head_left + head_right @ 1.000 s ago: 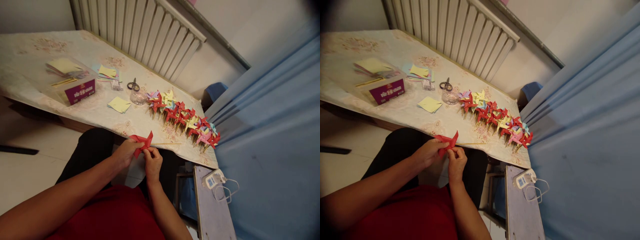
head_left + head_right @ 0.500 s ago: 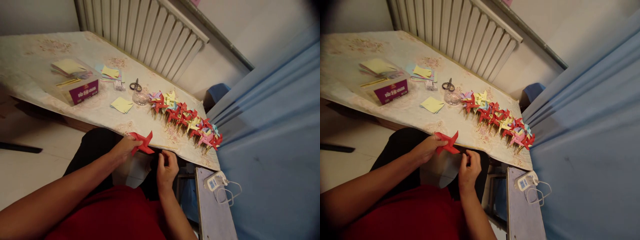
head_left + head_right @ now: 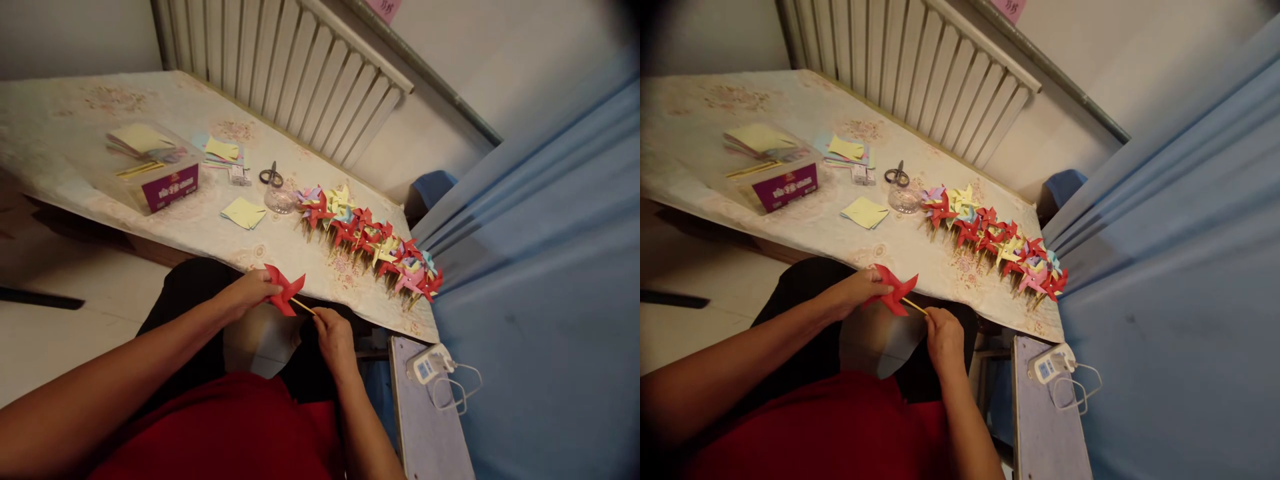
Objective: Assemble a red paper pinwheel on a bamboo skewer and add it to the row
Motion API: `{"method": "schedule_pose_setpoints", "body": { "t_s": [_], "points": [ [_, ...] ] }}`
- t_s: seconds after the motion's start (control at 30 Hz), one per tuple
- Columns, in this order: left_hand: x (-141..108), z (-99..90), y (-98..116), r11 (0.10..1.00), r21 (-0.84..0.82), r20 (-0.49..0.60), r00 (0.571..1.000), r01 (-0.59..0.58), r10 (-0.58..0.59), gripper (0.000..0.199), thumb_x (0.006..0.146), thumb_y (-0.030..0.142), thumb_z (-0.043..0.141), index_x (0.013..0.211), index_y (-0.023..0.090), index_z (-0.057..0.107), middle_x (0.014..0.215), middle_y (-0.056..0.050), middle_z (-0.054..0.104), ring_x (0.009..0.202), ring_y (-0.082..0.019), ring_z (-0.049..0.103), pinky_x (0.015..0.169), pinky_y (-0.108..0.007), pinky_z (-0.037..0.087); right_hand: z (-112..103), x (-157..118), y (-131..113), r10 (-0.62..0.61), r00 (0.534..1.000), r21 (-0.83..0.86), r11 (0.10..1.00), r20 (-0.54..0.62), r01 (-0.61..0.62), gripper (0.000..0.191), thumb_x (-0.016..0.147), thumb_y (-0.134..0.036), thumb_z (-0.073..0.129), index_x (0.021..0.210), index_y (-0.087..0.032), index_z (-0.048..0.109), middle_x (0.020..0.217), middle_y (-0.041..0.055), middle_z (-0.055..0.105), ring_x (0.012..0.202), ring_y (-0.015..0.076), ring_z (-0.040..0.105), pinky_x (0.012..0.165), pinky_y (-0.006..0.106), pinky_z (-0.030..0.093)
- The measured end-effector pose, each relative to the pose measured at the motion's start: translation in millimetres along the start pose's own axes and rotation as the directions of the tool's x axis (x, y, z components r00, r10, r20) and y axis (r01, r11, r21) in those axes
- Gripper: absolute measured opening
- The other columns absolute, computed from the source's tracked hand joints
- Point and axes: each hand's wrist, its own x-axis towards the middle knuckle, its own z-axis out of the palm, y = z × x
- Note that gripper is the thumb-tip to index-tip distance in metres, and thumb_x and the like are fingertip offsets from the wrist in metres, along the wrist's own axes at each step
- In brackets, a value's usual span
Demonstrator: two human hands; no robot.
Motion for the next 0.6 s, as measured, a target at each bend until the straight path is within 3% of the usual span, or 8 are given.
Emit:
{"method": "schedule_pose_setpoints", "body": {
  "t_s": [0.13,0.23,0.4,0.5,0.6],
  "points": [
    [-3.1,-12.4,-1.0,0.998,0.021,0.110,0.992,-0.060,0.058,0.042,0.072,0.056,0.065,0.065,0.014,0.063,0.054,0.000,0.059,0.050,-0.011,0.044,0.051,-0.024,0.028,6.9,-3.8,3.0,0.114,0.993,0.212,0.971,0.010,-0.113,0.026,0.088,-0.020,0.048,0.097,-0.021,0.073,0.079,0.0026,0.070,0.067,0.0156,0.063,0.064,0.024,0.046],
    [-7.7,-19.5,-0.4,0.994,-0.012,0.126,0.986,-0.111,0.112,0.053,0.079,0.065,0.053,0.078,0.014,0.068,0.069,-0.005,0.068,0.061,-0.016,0.057,0.060,-0.027,0.040,10.7,-5.9,3.9,0.209,0.978,0.320,0.926,0.012,-0.202,0.027,0.087,-0.024,0.048,0.095,-0.020,0.073,0.071,0.0007,0.067,0.058,0.0135,0.059,0.057,0.022,0.045],
    [-9.5,-22.3,-9.1,0.988,0.041,0.008,0.989,-0.151,0.150,0.055,0.067,0.052,0.070,0.108,0.015,0.064,0.103,-0.010,0.073,0.094,-0.027,0.068,0.086,-0.039,0.048,12.3,-7.0,-2.0,0.303,0.953,0.408,0.868,0.014,-0.282,0.028,0.085,-0.027,0.048,0.094,-0.019,0.073,0.063,-0.0007,0.062,0.053,0.0124,0.056,0.051,0.021,0.044],
    [-7.5,-19.4,-17.3,0.949,0.215,-0.079,0.964,-0.232,0.254,0.051,0.066,0.039,0.069,0.111,0.016,0.063,0.105,-0.010,0.073,0.097,-0.027,0.068,0.090,-0.039,0.049,10.8,-6.6,-8.9,0.318,0.948,0.431,0.853,0.021,-0.296,0.028,0.086,-0.027,0.048,0.093,-0.018,0.073,0.060,-0.0013,0.059,0.050,0.0121,0.055,0.048,0.021,0.042],
    [-6.6,-14.4,-20.6,0.897,0.353,-0.102,0.942,-0.265,0.319,0.042,0.076,0.034,0.055,0.115,0.017,0.062,0.097,-0.008,0.075,0.089,-0.025,0.071,0.083,-0.036,0.051,10.2,-6.5,-14.5,0.327,0.944,0.453,0.838,0.026,-0.303,0.027,0.086,-0.028,0.049,0.092,-0.018,0.073,0.059,-0.0017,0.058,0.048,0.0117,0.053,0.047,0.021,0.041]
  ]
}}
